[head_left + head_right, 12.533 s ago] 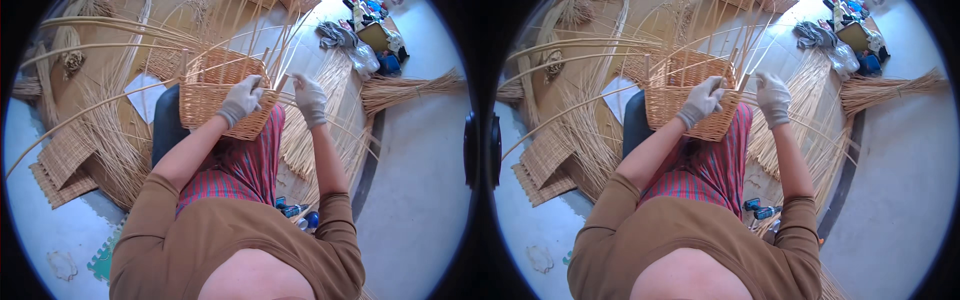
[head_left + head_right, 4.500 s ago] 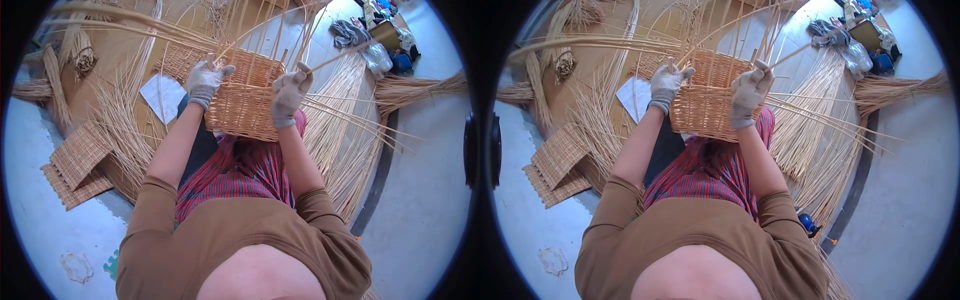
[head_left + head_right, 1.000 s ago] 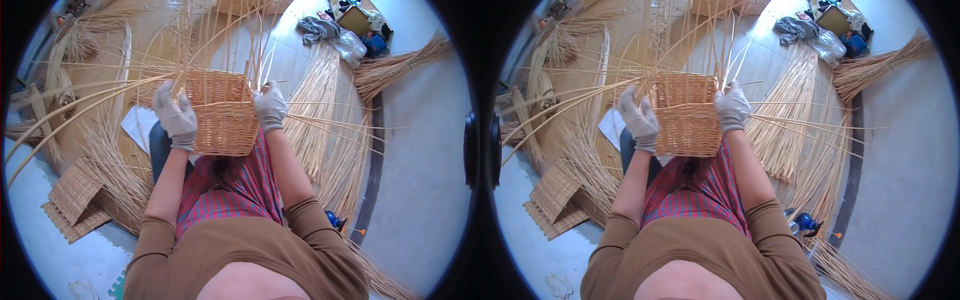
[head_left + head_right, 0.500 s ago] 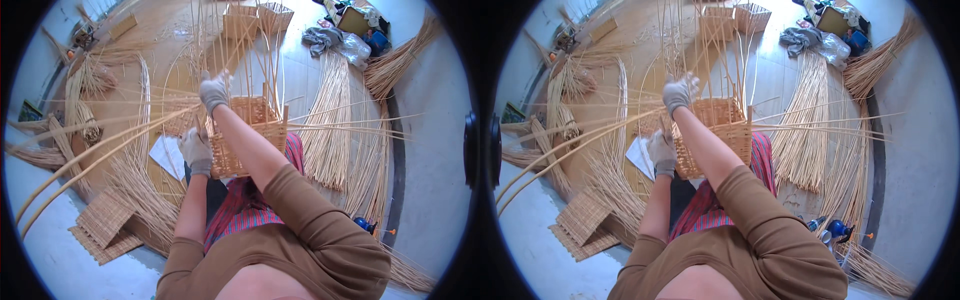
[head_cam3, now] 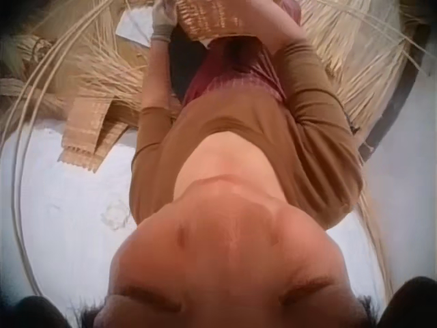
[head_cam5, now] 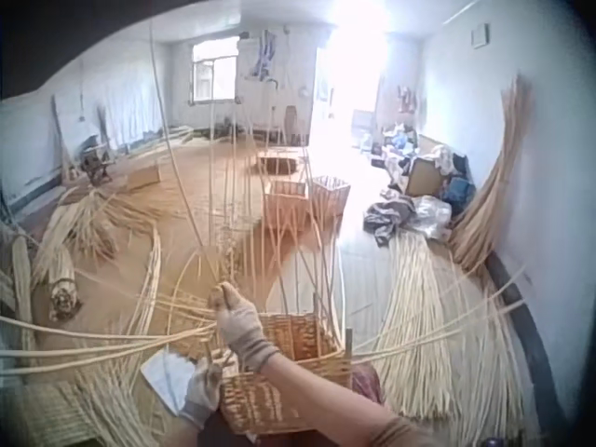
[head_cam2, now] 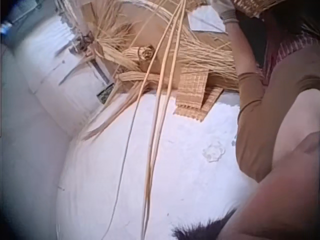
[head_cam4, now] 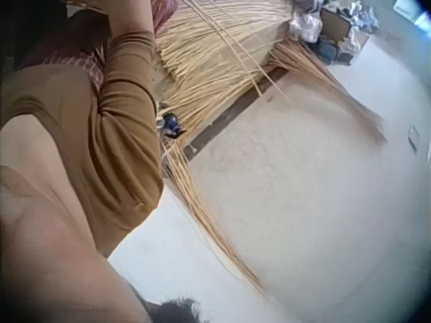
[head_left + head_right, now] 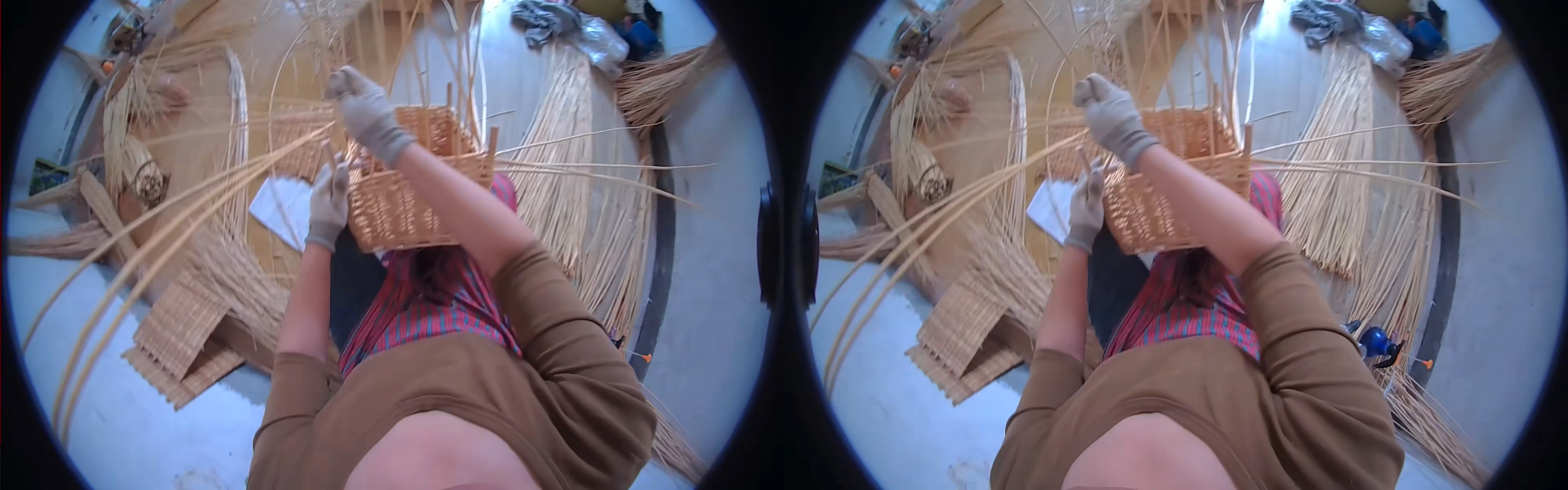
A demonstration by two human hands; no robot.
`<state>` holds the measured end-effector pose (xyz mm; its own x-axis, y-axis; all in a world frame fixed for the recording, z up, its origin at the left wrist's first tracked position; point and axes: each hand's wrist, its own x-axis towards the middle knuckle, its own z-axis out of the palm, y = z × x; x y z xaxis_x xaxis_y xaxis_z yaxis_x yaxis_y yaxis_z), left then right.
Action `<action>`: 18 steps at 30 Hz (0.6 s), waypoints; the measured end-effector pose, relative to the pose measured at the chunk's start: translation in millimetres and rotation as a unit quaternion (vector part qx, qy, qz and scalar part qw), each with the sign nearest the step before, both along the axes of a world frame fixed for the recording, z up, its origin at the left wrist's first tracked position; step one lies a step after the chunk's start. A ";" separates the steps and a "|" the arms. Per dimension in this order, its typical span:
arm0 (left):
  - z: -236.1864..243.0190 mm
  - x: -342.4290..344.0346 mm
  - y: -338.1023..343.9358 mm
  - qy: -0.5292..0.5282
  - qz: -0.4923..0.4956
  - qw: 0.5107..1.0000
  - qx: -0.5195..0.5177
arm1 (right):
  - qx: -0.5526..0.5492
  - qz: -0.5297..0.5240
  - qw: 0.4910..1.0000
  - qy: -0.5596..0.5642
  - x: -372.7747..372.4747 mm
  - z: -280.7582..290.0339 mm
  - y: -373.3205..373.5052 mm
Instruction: Weaving a rectangular wicker basket using long thin reeds.
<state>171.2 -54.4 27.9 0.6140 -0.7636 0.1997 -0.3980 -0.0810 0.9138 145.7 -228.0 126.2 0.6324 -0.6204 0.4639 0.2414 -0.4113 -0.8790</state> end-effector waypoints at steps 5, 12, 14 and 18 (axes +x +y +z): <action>8.5 14.9 3.7 -0.124 -0.065 0.989 0.052 | 0.368 0.068 0.925 -0.070 -145.8 -25.2 26.4; 55.7 1.7 13.9 0.040 0.125 0.989 -0.075 | 0.392 0.074 0.906 -0.139 -168.6 -35.7 34.6; 99.4 -26.5 -1.2 -0.063 0.065 0.986 0.139 | 0.393 0.105 0.902 -0.145 -169.2 -35.2 40.8; 38.0 -10.1 -23.7 -0.039 -0.038 0.985 0.162 | 0.305 0.083 0.946 -0.073 -168.1 -34.5 41.7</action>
